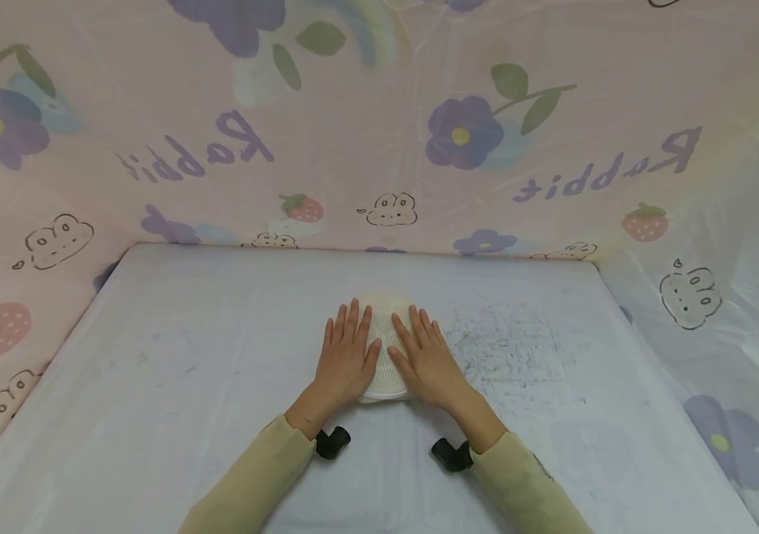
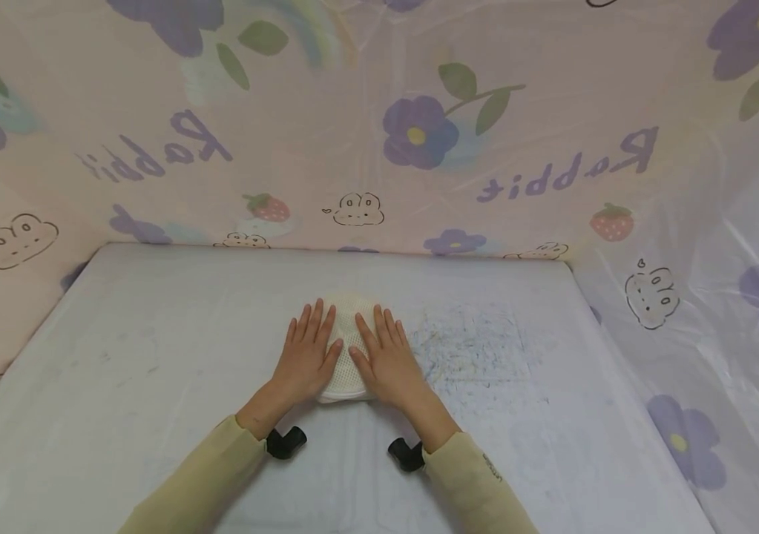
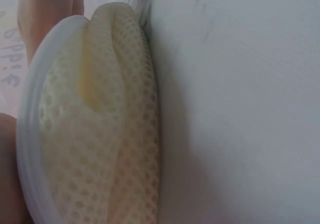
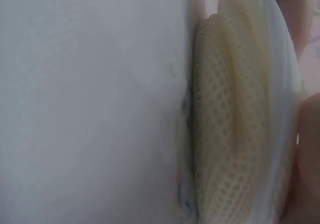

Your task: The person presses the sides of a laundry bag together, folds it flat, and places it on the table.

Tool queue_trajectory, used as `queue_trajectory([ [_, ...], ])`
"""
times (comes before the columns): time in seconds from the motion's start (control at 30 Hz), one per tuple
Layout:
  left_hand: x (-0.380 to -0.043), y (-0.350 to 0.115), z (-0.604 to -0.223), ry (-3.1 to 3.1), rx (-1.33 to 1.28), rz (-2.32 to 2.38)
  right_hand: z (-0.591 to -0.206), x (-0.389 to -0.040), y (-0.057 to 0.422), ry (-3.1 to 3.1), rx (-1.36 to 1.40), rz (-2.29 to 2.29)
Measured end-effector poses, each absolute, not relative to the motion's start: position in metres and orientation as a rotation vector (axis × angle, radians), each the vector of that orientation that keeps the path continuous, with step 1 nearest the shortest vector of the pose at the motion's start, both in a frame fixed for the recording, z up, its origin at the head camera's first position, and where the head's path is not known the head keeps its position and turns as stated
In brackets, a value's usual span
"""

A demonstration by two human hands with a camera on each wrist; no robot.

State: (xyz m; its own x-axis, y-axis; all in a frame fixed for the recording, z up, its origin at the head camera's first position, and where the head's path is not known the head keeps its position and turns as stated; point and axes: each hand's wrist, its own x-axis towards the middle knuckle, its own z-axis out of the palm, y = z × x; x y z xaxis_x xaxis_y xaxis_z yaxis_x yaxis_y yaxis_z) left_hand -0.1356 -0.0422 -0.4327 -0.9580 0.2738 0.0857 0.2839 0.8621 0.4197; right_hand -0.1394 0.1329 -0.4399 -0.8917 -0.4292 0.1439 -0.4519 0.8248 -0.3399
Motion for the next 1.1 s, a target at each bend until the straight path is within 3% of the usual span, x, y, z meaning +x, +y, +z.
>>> queue_trajectory([
  [1.1, -0.137, -0.043, -0.451, -3.133, -0.478, -0.655, -0.462, -0.140, 0.136, -3.060, 0.734, 0.622],
])
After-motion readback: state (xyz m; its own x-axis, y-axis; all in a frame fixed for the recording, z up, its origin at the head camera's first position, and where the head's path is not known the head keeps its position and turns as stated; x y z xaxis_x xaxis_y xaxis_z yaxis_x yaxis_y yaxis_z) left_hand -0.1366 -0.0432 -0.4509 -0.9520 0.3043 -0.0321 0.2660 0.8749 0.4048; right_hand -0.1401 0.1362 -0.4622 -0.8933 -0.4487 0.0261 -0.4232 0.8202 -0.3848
